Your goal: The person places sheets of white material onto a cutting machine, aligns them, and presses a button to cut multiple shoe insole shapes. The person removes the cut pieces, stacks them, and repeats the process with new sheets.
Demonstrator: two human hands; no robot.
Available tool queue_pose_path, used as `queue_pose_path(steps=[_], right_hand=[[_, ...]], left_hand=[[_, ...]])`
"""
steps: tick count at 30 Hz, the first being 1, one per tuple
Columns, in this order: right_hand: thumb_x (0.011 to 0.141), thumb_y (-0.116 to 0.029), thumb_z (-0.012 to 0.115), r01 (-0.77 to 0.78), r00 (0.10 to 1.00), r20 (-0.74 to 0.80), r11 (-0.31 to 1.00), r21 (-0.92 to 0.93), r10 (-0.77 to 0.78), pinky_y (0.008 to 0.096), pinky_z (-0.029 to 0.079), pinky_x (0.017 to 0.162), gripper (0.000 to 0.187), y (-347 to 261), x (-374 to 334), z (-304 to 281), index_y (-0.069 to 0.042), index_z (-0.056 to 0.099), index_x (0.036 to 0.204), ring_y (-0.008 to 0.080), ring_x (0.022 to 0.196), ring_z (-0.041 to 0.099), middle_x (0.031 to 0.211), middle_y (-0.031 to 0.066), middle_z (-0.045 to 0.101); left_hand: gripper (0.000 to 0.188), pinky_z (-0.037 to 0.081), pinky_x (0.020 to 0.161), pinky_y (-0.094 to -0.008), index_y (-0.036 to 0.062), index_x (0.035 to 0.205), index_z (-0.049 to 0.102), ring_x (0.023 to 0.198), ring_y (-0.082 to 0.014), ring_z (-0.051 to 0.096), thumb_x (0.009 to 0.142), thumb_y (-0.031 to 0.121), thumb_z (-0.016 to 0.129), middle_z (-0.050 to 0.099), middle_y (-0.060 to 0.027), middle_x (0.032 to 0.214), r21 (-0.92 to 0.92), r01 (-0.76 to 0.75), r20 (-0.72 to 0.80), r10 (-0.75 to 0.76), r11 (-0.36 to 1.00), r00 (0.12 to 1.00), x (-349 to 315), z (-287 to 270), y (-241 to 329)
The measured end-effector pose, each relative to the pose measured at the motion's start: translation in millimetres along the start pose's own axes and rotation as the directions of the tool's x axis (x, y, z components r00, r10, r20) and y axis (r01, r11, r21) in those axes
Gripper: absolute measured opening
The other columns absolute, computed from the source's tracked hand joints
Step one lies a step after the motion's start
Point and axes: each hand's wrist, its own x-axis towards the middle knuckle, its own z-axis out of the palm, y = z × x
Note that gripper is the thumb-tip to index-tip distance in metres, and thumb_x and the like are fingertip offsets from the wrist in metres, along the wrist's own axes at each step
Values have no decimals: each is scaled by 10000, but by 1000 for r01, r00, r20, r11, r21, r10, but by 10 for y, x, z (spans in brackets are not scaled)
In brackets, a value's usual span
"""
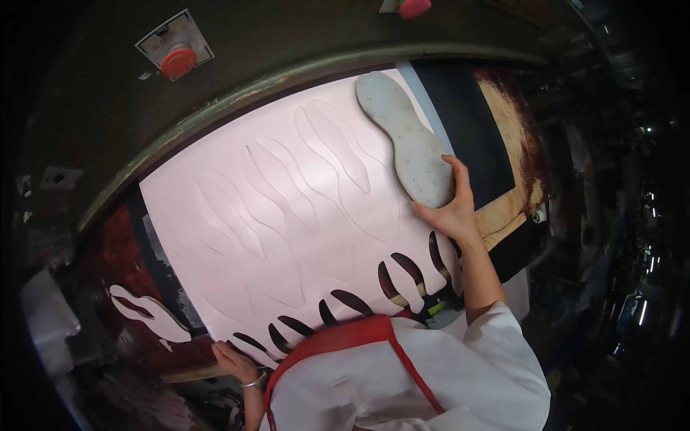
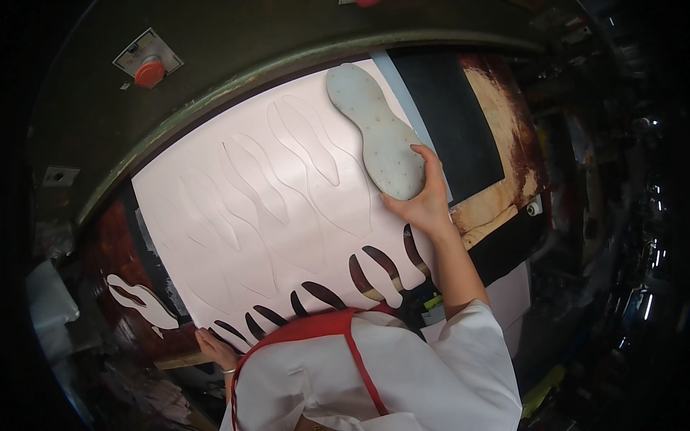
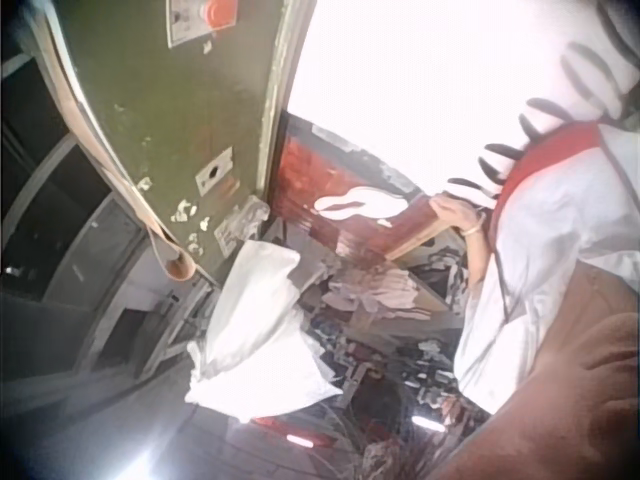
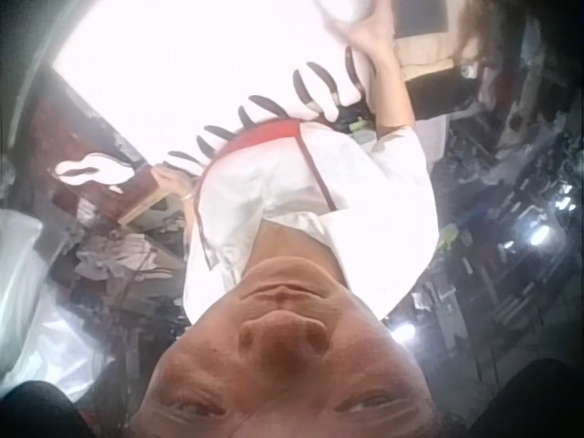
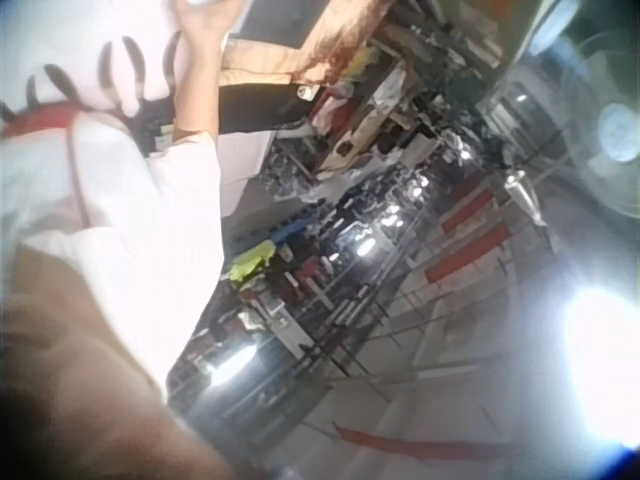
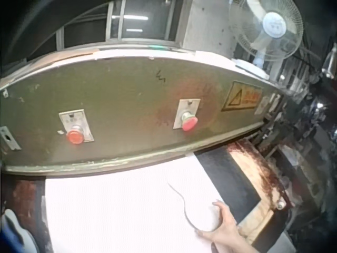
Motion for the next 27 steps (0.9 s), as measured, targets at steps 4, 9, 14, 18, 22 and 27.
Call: queue_pose_path(steps=[4, 9, 14, 18, 22, 27], right_hand=[[558, -150, 817, -11, 1000, -19, 998, 62, 12, 384, 360, 1047, 929, 220, 197, 160, -55, 348, 1355, 327, 1261, 407, 1332, 183, 404], [569, -151, 825, 113, 991, -68, 993, -43, -116, 383, 364, 1040, 939, 18, 799, 304, -30, 336, 1362, 345, 1235, 428, 1303, 186, 429], [637, -137, 803, 450, 758, -397, 856, -255, -517, 370, 442, 835, 493, -569, 2036, 500, -21, 554, 1047, 310, 973, 523, 1012, 155, 553], [683, -169, 774, 494, 698, -400, 804, -331, -593, 338, 367, 633, 264, -1000, 2568, 764, -60, 559, 789, 251, 716, 426, 759, 78, 485], [624, -189, 801, 507, 761, -307, 819, -269, -572, 353, 367, 649, 299, -1086, 2611, 1121, -55, 564, 750, 261, 742, 429, 777, 73, 492], [664, -140, 783, 402, 795, -400, 890, -215, -456, 350, 420, 724, 312, -551, 2350, 1197, -15, 619, 898, 292, 830, 490, 823, 98, 539]], left_hand=[[327, 295, 578, -244, 41, 752, 335, 654, -93, 300, 1026, 215, 371, 320, 13, 693, -16, -24, -8, 24, 1000, 1000, 162, 91, 72], [326, 340, 601, -257, 20, 764, 370, 666, -108, 339, 1023, 217, 386, 360, -1, 695, 14, -108, -32, 109, 994, 994, 763, 359, 321], [338, 349, 572, -312, -27, 785, 410, 633, -153, 344, 1013, 223, 400, 377, -71, 657, 152, -144, -50, 153, 978, 987, 1743, 745, 478], [331, 374, 558, -355, -38, 810, 456, 592, -213, 379, 1005, 227, 418, 424, -147, 647, 153, -185, -65, 196, 971, 978, 2478, 1035, 488], [326, 395, 562, -366, -30, 833, 489, 583, -243, 419, 1004, 240, 422, 481, -171, 663, 184, -236, -53, 250, 954, 967, 3353, 1317, 424], [341, 422, 590, -382, -19, 868, 530, 603, -273, 483, 1006, 271, 414, 540, -181, 702, 272, -166, -47, 186, 948, 981, 3603, 1317, 488]])
